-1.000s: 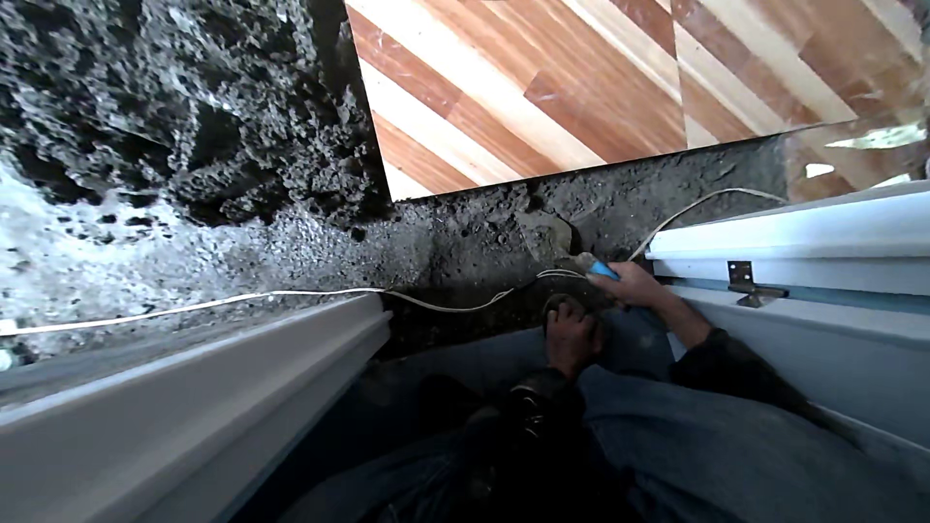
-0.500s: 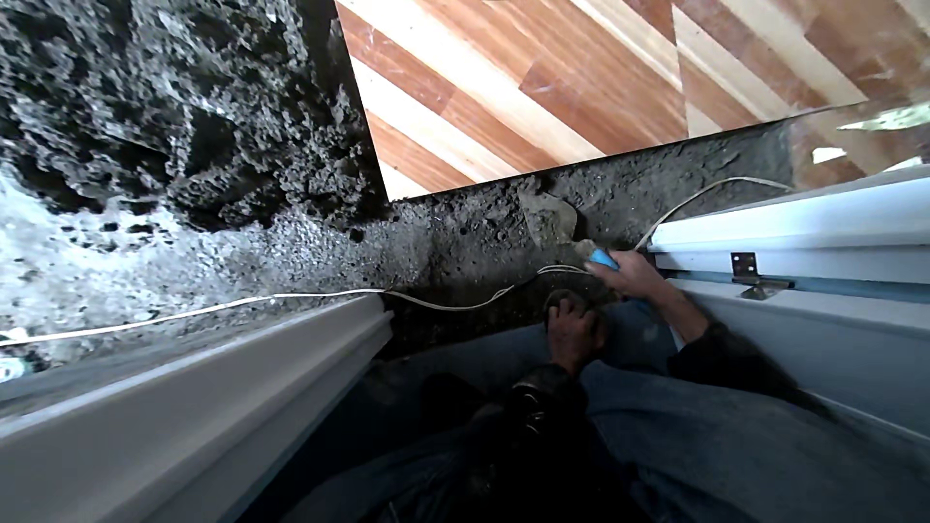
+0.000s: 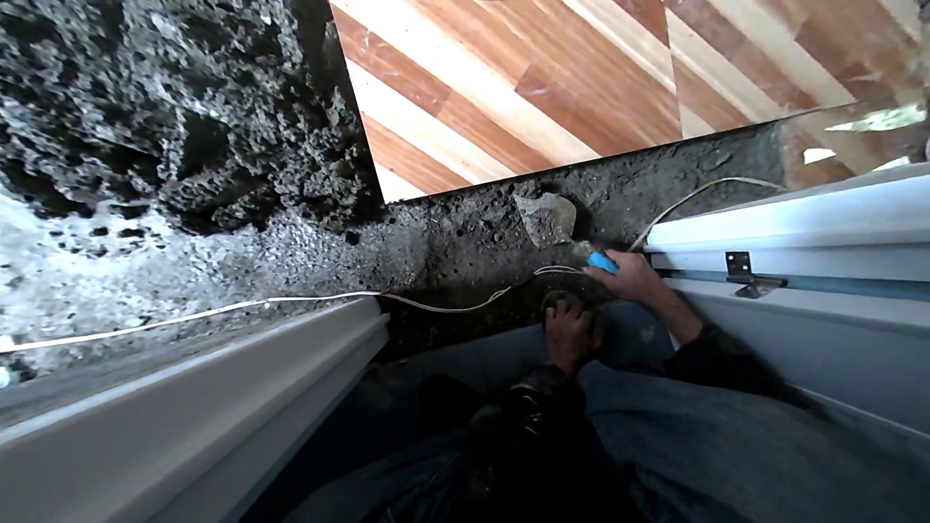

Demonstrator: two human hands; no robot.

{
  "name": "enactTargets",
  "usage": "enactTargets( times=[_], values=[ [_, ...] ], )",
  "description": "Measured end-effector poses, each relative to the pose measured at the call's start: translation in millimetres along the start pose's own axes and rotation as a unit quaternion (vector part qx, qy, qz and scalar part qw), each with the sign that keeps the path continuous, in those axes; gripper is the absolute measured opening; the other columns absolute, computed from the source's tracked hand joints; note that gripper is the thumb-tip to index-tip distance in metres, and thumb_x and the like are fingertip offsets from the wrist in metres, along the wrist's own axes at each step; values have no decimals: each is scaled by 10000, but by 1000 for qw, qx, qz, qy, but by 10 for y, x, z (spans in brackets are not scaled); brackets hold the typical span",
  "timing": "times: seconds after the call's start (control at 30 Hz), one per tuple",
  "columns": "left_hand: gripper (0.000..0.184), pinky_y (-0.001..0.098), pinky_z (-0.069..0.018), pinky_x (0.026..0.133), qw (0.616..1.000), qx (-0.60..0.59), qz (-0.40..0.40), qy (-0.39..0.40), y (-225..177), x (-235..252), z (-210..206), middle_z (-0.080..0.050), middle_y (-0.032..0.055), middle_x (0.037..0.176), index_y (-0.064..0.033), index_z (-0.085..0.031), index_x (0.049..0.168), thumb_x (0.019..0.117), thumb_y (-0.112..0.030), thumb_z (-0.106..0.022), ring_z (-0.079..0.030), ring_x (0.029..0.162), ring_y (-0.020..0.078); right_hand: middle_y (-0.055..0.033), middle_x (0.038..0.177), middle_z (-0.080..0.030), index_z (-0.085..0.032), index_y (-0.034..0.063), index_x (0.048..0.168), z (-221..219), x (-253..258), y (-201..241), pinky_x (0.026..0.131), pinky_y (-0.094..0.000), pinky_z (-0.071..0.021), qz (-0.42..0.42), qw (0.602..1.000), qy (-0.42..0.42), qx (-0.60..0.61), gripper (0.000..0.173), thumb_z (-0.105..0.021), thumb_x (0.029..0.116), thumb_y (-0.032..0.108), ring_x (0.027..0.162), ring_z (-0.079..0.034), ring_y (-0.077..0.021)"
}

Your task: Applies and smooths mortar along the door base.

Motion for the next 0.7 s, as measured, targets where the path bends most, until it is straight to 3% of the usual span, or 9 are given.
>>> enactTargets(
  times=[0.17,0.27,0.43,0.53,0.7],
  values=[
    [247,460,-505,847,1000,4,-3,18,7,1,-6,-746,36,919,-162,-764,837,935,-341,-625,-676,985,274,-192,820,-667,-680,10,1008,130,-51,170,704,-597,-547,-21,999,33,7,469,-676,979,479,755,-675,-359],
    [258,485,-509,886,999,-9,4,46,2,15,7,-757,54,977,-147,-780,889,949,-341,-621,-679,1028,291,-194,832,-670,-694,26,1025,181,-145,191,690,-601,-546,-12,999,37,6,475,-676,973,498,746,-670,-362],
    [230,466,-510,847,1000,-7,-3,10,-2,0,-10,-754,26,912,-175,-778,857,926,-343,-637,-682,991,271,-188,813,-663,-679,23,1000,130,51,357,678,-589,-545,31,999,26,-9,480,-661,980,503,741,-672,-362],
    [229,470,-517,823,1000,-2,-10,-2,-4,-7,-21,-754,34,898,-171,-778,847,921,-340,-642,-689,964,279,-185,804,-640,-656,34,979,204,-163,494,627,-549,-547,12,1000,21,6,434,-671,985,467,693,-653,-348],
    [238,501,-520,845,1000,-12,-2,13,19,-4,-14,-765,47,964,-164,-792,895,927,-348,-645,-689,999,301,-165,818,-676,-687,62,1038,86,-194,347,647,-552,-575,22,999,4,28,452,-682,965,508,703,-682,-326]
  ],
)
Point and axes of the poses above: each hand's wrist, its own x-axis towards the middle knuckle, its own z-axis out of the back of the hand, y = z × x, the point moved 9 cm from there along x, towards the middle knuckle
